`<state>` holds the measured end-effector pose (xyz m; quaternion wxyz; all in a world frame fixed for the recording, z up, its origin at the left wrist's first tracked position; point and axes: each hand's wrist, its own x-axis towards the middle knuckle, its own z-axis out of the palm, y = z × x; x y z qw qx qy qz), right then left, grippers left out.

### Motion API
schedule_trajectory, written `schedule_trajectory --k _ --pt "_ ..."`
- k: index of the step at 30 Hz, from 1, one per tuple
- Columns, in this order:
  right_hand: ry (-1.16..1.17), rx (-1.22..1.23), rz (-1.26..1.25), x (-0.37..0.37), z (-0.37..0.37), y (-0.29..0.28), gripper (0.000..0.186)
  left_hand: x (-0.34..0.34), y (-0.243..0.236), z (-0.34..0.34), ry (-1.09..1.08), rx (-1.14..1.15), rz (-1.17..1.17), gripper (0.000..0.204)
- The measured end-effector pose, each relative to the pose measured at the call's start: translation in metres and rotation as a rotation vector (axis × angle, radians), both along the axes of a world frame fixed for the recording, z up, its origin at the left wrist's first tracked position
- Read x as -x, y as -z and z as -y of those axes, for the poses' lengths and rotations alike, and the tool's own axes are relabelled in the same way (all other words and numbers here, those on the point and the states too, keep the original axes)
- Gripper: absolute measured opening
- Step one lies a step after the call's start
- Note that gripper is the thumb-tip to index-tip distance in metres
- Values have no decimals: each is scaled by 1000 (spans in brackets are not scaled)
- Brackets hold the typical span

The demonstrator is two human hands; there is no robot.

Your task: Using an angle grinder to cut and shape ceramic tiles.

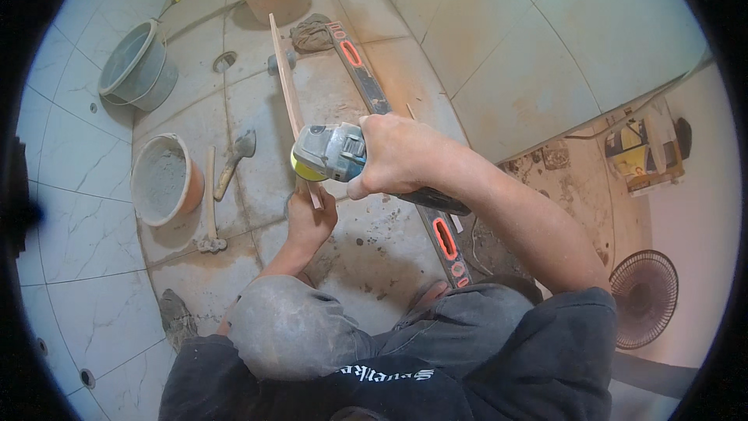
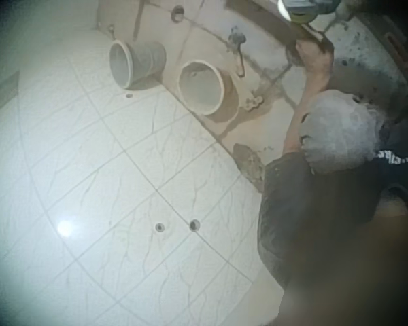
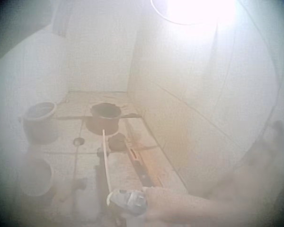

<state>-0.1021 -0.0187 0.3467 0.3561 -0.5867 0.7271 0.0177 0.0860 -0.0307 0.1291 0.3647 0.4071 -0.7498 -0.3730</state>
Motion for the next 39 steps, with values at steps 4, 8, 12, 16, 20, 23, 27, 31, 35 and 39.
schedule_trajectory --k 4,8,12,16,20,23,27,31,35,39 --pt "-48 62 1 0 -11 2 62 -3 1 0 6 30 -37 35" --pt "-61 60 2 -5 -30 -2 65 5 -17 -2 2 -14 -53 36" --pt "-86 51 -30 -7 -33 -3 67 2 -13 -1 6 -27 -16 33" --pt "-62 71 -11 -5 -19 -3 66 -5 1 2 60 -88 25 89" --pt "-49 80 39 -3 0 -5 60 -3 6 2 13 43 -57 29" --pt "-23 103 57 -1 9 -3 48 1 -1 -1 -23 20 -55 25" --pt "4 108 63 1 11 -5 49 4 -6 -1 -22 -51 -11 27" --pt "-57 127 38 -3 -3 -1 54 -6 15 5 0 61 41 35" --pt "-91 70 -22 -4 -26 -1 65 -4 8 3 87 26 84 92" --pt "-69 14 -30 -5 -26 -5 69 -2 0 0 69 -131 57 95"
